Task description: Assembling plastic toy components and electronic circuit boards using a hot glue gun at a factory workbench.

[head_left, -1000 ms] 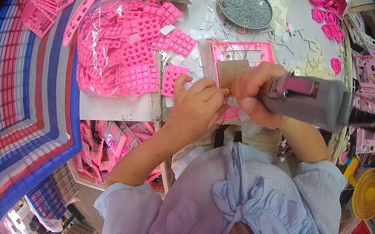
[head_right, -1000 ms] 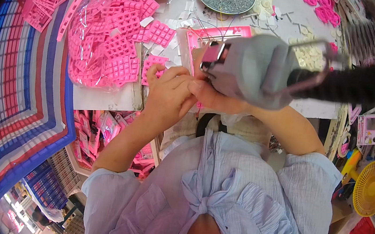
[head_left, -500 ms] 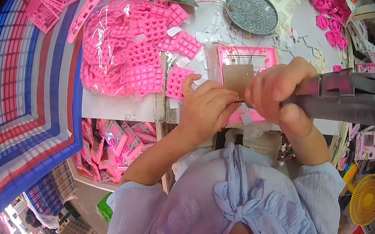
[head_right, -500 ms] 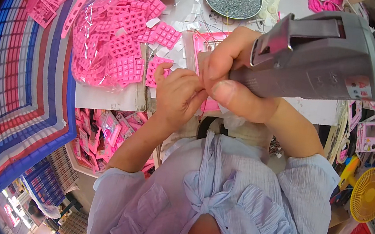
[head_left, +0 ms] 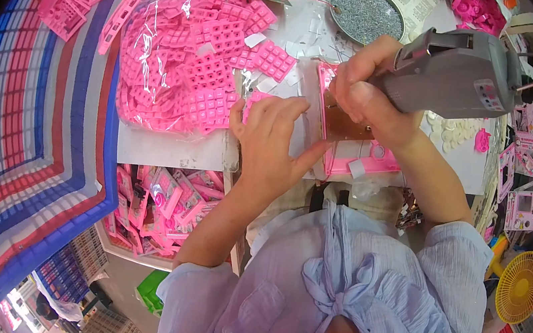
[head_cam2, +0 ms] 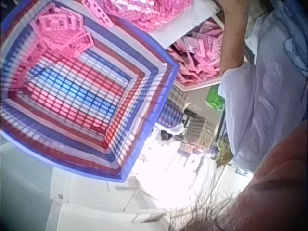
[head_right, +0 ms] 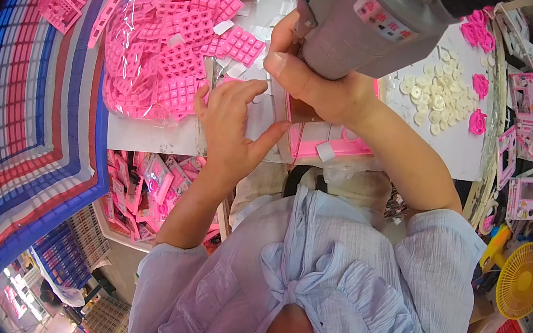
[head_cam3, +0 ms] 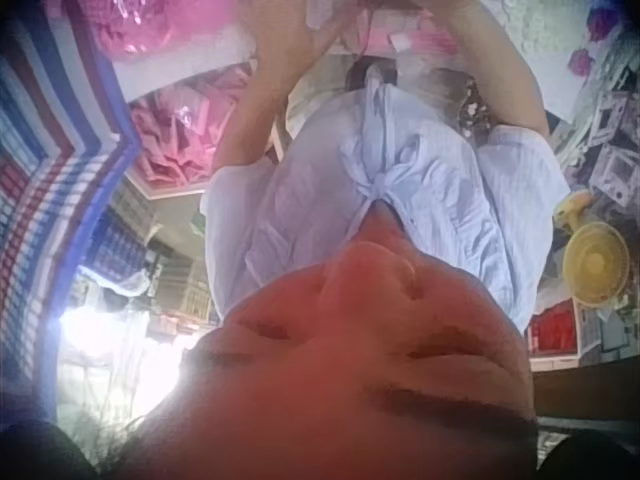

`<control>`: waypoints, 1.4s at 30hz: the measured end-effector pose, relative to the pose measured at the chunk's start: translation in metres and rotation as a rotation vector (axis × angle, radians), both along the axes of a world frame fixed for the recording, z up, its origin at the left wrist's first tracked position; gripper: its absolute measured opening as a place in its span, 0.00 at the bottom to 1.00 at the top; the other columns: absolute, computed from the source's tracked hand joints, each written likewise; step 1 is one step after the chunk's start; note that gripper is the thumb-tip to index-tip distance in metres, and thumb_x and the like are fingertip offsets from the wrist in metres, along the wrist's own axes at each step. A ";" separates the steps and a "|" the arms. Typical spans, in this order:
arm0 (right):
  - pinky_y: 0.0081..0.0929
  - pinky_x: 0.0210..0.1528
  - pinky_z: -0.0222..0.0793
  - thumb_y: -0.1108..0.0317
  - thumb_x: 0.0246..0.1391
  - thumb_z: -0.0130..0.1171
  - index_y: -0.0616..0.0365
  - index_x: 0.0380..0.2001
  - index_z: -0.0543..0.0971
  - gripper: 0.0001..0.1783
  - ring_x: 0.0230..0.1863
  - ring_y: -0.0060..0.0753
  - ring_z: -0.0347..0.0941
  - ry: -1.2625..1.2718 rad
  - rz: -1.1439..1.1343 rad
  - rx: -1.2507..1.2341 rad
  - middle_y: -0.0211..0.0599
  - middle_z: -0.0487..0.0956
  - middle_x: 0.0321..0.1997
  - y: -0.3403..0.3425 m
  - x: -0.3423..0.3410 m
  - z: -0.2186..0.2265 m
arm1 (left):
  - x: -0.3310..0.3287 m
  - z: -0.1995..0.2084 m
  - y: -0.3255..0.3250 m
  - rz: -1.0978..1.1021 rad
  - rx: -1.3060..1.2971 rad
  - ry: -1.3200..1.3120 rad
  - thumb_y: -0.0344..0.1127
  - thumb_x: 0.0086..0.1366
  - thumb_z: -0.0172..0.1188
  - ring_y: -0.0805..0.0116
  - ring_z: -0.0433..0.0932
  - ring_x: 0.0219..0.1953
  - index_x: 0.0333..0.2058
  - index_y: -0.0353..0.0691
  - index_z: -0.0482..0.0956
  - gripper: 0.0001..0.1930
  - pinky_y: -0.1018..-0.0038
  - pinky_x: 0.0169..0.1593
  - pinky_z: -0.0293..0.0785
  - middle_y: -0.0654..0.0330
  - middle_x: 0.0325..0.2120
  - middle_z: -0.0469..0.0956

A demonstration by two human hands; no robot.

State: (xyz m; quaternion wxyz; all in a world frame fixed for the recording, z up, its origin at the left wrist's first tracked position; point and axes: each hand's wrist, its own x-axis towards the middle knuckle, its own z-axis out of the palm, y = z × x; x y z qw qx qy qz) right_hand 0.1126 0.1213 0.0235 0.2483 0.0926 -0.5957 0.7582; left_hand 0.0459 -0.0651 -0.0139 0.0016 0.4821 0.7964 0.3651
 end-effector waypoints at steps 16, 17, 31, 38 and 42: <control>0.19 0.23 0.61 0.73 0.55 0.62 0.62 0.37 0.73 0.09 0.20 0.18 0.67 -0.168 -0.114 0.148 0.30 0.74 0.22 0.012 -0.003 -0.001 | 0.051 0.006 0.020 -0.308 -0.081 0.079 0.43 0.49 0.71 0.63 0.72 0.41 0.32 0.45 0.78 0.15 0.57 0.49 0.56 0.64 0.35 0.75; 0.19 0.21 0.60 0.73 0.55 0.61 0.62 0.37 0.73 0.09 0.18 0.17 0.66 -0.161 -0.067 0.070 0.30 0.74 0.21 0.016 -0.002 0.009 | 0.050 0.005 0.022 -0.318 -0.085 0.084 0.43 0.50 0.70 0.63 0.72 0.41 0.32 0.45 0.78 0.14 0.57 0.48 0.56 0.65 0.34 0.75; 0.30 0.46 0.72 0.73 0.51 0.65 0.57 0.44 0.82 0.15 0.45 0.35 0.71 -0.534 -0.260 0.715 0.37 0.73 0.37 0.000 0.086 0.001 | 0.020 0.014 0.029 -0.228 -0.068 -0.229 0.32 0.62 0.62 0.65 0.74 0.31 0.30 0.42 0.82 0.03 0.67 0.40 0.58 0.62 0.26 0.78; 0.29 0.39 0.69 0.73 0.47 0.65 0.59 0.34 0.83 0.08 0.40 0.34 0.69 -0.553 -0.217 0.625 0.36 0.71 0.34 0.003 0.083 -0.008 | 0.008 0.015 0.024 -0.328 -0.110 -0.382 0.31 0.62 0.63 0.64 0.77 0.32 0.32 0.37 0.82 0.04 0.69 0.41 0.64 0.60 0.29 0.81; 0.29 0.40 0.69 0.72 0.47 0.65 0.58 0.33 0.83 0.07 0.40 0.34 0.68 -0.577 -0.197 0.613 0.35 0.71 0.33 0.004 0.082 -0.007 | 0.008 0.024 0.025 -0.344 -0.128 -0.382 0.29 0.59 0.63 0.64 0.77 0.32 0.32 0.37 0.82 0.03 0.69 0.40 0.65 0.60 0.29 0.81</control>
